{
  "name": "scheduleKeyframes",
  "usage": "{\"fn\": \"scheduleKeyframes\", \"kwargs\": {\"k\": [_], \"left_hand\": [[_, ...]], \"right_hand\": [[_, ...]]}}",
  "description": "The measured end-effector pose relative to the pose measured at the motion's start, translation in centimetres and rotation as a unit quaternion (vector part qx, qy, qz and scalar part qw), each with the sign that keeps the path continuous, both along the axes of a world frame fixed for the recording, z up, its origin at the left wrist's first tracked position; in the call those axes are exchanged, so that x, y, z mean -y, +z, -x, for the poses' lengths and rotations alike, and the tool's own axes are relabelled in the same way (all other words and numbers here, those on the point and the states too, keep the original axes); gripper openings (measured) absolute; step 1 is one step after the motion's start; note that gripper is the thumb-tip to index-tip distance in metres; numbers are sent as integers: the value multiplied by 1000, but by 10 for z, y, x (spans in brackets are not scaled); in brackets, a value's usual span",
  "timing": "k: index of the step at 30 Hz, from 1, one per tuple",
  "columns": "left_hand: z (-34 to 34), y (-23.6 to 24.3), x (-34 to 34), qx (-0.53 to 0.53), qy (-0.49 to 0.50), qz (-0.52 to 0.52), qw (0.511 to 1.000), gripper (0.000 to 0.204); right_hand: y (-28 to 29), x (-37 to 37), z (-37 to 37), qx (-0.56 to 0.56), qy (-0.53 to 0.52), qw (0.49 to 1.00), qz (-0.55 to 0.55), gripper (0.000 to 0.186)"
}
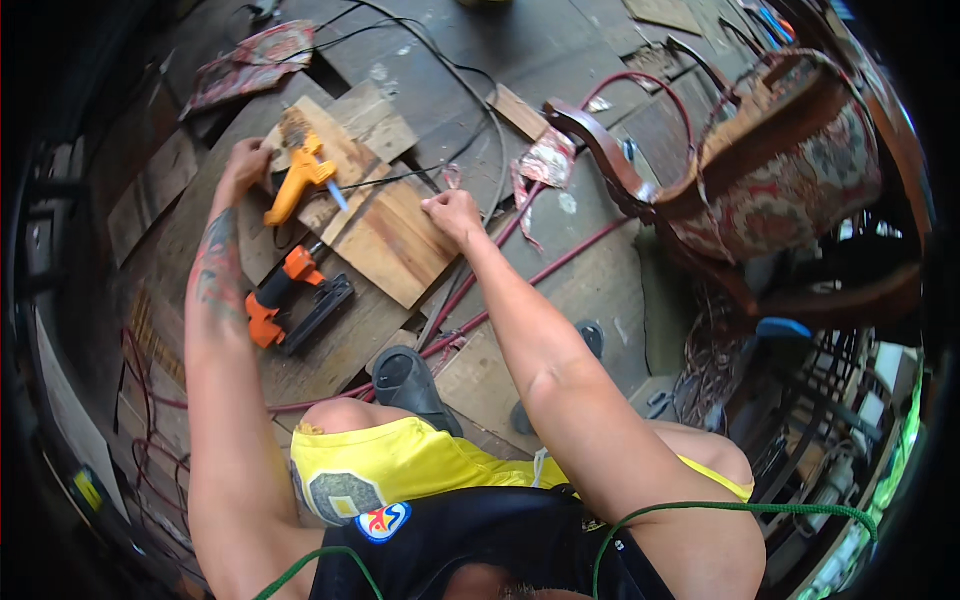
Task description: Applying adhesive and securing fabric trim to a wooden chair frame using a hot glue gun.
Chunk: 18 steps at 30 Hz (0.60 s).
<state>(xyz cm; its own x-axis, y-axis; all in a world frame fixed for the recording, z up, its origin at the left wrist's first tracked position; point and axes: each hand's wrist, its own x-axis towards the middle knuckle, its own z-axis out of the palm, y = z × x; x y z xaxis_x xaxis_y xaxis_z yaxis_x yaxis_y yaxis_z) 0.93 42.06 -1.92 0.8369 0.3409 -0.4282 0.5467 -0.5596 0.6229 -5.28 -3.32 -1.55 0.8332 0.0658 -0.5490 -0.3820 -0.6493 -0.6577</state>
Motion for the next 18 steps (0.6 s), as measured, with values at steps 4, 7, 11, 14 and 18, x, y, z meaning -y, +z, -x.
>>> {"fn": "scheduleKeyframes", "kwargs": {"k": [4,7,11,14,18], "left_hand": [[6,32,12,51,-88,137,985,41],[22,85,72,9,-130,130,983,42],[55,109,182,-51,-109,137,983,40],[84,93,277,-71,-100,220,968,38],[126,72,390,-116,-99,280,948,35]], "right_hand": [[42,60,2,44,-57,996,-57,34],[71,127,2,29,-34,998,-52,39],[85,232,18,46,-3,999,-9,41],[95,313,41,22,-15,999,36,41],[85,413,88,5,-31,994,104,33]]}}
